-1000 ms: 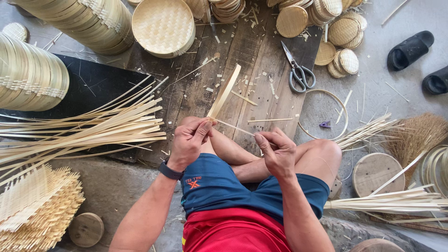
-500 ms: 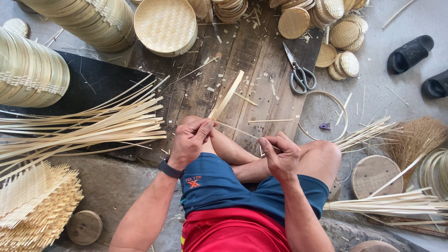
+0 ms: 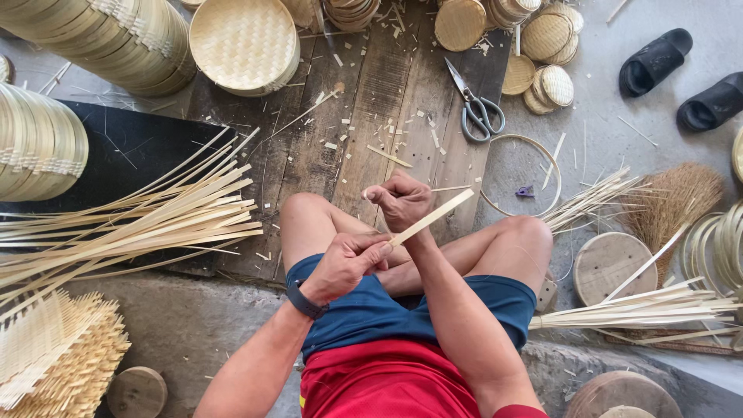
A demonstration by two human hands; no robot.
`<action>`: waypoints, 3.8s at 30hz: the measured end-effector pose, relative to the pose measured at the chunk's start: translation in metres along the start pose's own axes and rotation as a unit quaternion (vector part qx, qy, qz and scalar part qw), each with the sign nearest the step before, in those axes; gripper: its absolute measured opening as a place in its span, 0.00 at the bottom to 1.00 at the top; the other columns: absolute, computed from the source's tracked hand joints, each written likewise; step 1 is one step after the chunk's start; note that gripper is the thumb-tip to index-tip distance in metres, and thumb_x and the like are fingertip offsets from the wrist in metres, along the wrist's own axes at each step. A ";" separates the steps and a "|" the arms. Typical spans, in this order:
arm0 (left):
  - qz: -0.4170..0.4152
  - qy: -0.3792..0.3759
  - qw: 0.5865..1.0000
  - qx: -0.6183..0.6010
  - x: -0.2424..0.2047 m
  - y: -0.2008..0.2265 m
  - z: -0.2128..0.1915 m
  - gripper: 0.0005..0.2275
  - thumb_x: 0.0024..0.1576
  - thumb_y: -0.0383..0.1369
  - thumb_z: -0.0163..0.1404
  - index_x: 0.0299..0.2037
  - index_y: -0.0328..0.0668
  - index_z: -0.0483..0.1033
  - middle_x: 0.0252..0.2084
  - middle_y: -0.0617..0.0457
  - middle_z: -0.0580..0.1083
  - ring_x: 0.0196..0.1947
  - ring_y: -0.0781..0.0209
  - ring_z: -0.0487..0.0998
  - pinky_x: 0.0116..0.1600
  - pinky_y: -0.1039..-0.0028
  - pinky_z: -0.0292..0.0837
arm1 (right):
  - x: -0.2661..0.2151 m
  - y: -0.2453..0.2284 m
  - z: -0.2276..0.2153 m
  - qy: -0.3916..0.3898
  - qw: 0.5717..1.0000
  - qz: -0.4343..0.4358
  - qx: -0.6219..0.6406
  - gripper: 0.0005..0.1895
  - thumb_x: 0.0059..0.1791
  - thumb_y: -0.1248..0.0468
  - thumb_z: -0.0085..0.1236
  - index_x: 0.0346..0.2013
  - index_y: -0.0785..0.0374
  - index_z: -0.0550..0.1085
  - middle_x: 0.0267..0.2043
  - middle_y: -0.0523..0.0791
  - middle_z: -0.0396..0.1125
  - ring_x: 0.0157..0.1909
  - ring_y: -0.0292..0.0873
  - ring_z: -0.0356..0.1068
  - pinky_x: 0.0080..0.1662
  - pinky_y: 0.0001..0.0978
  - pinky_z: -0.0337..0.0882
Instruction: The person weaves thin bamboo strips by hand to create circular frames and baskets, using scissors to trim the material.
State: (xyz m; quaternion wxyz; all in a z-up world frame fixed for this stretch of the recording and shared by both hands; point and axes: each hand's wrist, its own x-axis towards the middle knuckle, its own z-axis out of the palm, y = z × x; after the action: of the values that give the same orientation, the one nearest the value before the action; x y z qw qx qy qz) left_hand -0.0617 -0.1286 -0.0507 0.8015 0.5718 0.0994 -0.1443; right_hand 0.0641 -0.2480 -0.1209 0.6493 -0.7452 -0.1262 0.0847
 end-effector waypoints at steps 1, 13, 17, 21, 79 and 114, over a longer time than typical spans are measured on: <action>0.008 0.020 0.999 0.024 0.002 0.001 -0.002 0.12 0.63 0.32 0.51 0.52 0.35 0.81 0.28 0.60 0.75 0.28 0.74 0.71 0.34 0.82 0.68 | -0.003 -0.011 -0.002 0.006 0.999 0.007 -0.035 0.13 0.44 0.63 0.75 0.23 0.68 0.79 0.24 0.47 0.66 0.27 0.39 0.61 0.30 0.29 0.60; 0.090 0.079 0.971 0.206 0.028 -0.001 -0.017 0.07 0.61 0.29 0.54 0.39 0.33 0.83 0.26 0.55 0.74 0.27 0.72 0.70 0.31 0.78 0.65 | -0.004 -0.133 -0.047 -0.190 0.941 -0.113 -0.255 0.07 0.47 0.66 0.65 0.36 0.66 0.77 0.34 0.50 0.70 0.38 0.50 0.71 0.40 0.37 0.70; 0.036 0.089 0.976 0.193 0.031 0.003 -0.022 0.09 0.62 0.30 0.52 0.33 0.32 0.82 0.26 0.57 0.76 0.27 0.74 0.72 0.32 0.80 0.67 | -0.032 -0.112 -0.056 -0.197 0.975 -0.017 -0.106 0.03 0.50 0.68 0.61 0.36 0.65 0.77 0.27 0.47 0.69 0.28 0.41 0.67 0.34 0.31 0.67; -0.003 0.071 0.993 0.093 0.023 0.022 -0.029 0.11 0.67 0.31 0.47 0.38 0.33 0.81 0.27 0.59 0.73 0.26 0.74 0.67 0.31 0.80 0.62 | -0.068 -0.067 -0.067 -0.152 0.978 0.008 0.143 0.05 0.53 0.69 0.53 0.34 0.67 0.73 0.30 0.47 0.67 0.33 0.39 0.66 0.38 0.30 0.67; 0.020 -0.099 0.994 0.045 0.020 0.013 0.010 0.08 0.65 0.29 0.50 0.41 0.32 0.81 0.25 0.61 0.70 0.26 0.74 0.66 0.31 0.81 0.62 | -0.012 0.001 -0.046 -0.258 0.812 0.178 0.493 0.15 0.61 0.61 0.57 0.37 0.71 0.76 0.26 0.37 0.65 0.27 0.28 0.60 0.31 0.22 0.59; -0.001 0.201 0.976 0.085 -0.017 -0.005 -0.100 0.12 0.66 0.31 0.51 0.34 0.31 0.83 0.31 0.50 0.80 0.29 0.64 0.79 0.32 0.76 0.77 | -0.046 0.006 0.063 -0.204 0.955 0.138 0.164 0.03 0.56 0.66 0.55 0.38 0.62 0.73 0.33 0.46 0.70 0.39 0.43 0.67 0.45 0.39 0.69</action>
State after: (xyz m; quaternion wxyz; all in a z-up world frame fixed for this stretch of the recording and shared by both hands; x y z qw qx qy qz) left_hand -0.0788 -0.0331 -0.0820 0.7135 0.6550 0.2463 -0.0348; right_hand 0.0022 -0.2027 -0.1373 0.7049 -0.6056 -0.1363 0.3431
